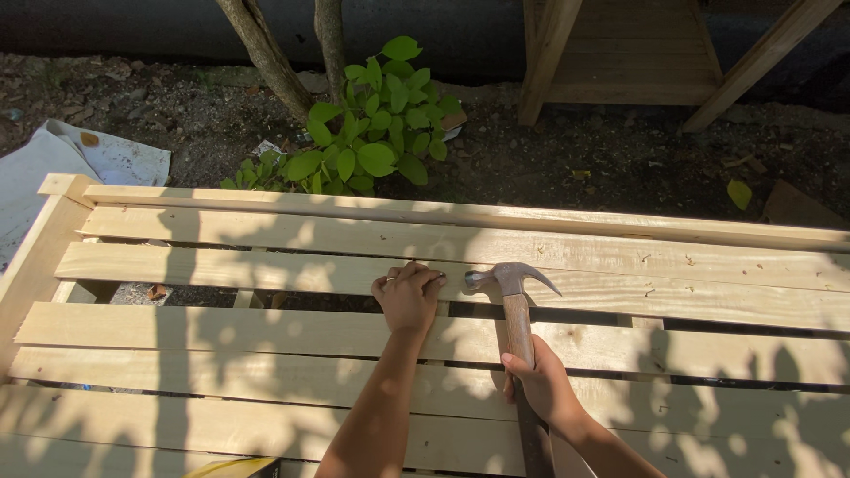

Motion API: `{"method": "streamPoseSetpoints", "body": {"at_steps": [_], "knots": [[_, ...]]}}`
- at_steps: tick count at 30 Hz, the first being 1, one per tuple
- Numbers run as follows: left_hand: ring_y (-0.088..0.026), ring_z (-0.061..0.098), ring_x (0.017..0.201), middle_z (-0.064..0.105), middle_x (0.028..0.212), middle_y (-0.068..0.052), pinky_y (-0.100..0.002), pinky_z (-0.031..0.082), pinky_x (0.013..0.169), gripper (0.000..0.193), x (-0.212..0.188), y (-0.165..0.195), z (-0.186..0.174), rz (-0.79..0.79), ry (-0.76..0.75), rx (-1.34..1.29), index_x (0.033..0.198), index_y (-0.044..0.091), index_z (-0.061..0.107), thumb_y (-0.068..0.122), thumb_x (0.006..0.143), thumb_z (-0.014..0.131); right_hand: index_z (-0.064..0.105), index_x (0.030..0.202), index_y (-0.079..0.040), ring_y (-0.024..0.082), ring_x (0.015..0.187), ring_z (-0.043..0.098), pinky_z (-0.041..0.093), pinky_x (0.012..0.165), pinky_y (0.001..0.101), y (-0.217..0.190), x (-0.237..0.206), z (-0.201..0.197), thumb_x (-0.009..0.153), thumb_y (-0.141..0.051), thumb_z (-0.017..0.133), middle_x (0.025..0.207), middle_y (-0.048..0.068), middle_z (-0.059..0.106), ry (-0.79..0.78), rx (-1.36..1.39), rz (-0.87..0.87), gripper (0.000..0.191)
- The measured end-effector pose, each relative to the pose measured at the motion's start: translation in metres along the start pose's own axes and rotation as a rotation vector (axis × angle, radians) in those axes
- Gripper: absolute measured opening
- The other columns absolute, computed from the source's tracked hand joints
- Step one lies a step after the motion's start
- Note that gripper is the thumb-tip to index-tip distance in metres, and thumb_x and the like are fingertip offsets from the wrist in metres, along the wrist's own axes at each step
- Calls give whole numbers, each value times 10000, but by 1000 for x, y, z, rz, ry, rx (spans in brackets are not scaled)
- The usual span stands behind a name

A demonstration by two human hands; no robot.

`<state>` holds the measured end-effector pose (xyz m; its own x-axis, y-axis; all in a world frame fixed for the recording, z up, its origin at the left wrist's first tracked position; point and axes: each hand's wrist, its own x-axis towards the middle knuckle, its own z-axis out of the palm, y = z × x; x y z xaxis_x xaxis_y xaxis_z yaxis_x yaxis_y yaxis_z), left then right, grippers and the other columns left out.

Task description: The person hammers nails into a slatted wooden frame outdoors, taking nails one at a time from an open cardboard box and driving them into the planks with a claw hammer, working across different boards.

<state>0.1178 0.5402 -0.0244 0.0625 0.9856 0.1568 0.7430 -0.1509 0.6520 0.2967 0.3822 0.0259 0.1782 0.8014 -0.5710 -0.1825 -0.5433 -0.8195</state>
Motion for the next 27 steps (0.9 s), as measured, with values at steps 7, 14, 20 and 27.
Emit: {"method": "streamPoseSetpoints", "body": {"at_steps": [7, 14, 20, 27], "knots": [[-166, 609, 933, 711, 860, 112, -471, 297, 1031, 121, -1, 4, -3, 9, -6, -5, 772, 212, 813, 329, 803, 817, 568, 1042, -46, 249, 552, 640, 542, 543, 399, -37, -7, 10, 961, -214, 634, 664, 111, 612, 57, -592, -158, 197], [-165, 618, 931, 712, 846, 115, -463, 306, 1006, 123, -3, 4, -2, 30, 37, 7, 749, 205, 806, 319, 792, 821, 559, 1098, -57, 398, 599, 681, 533, 559, 486, -47, -19, 35, 926, -209, 645, 658, 193, 645, 166, -899, -543, 245], [-167, 625, 921, 713, 856, 117, -461, 321, 993, 108, -3, 3, 2, 43, 68, 1, 750, 205, 800, 302, 795, 812, 556, 1085, -50, 401, 605, 681, 527, 551, 488, -60, -21, 41, 935, -215, 649, 643, 199, 643, 151, -940, -587, 241], [-169, 625, 941, 713, 856, 112, -459, 323, 996, 85, -3, 5, 0, 36, 51, 16, 739, 206, 796, 269, 796, 795, 531, 1034, -35, 380, 581, 677, 538, 537, 464, -55, -22, 43, 960, -199, 633, 669, 189, 634, 153, -989, -627, 207]]}}
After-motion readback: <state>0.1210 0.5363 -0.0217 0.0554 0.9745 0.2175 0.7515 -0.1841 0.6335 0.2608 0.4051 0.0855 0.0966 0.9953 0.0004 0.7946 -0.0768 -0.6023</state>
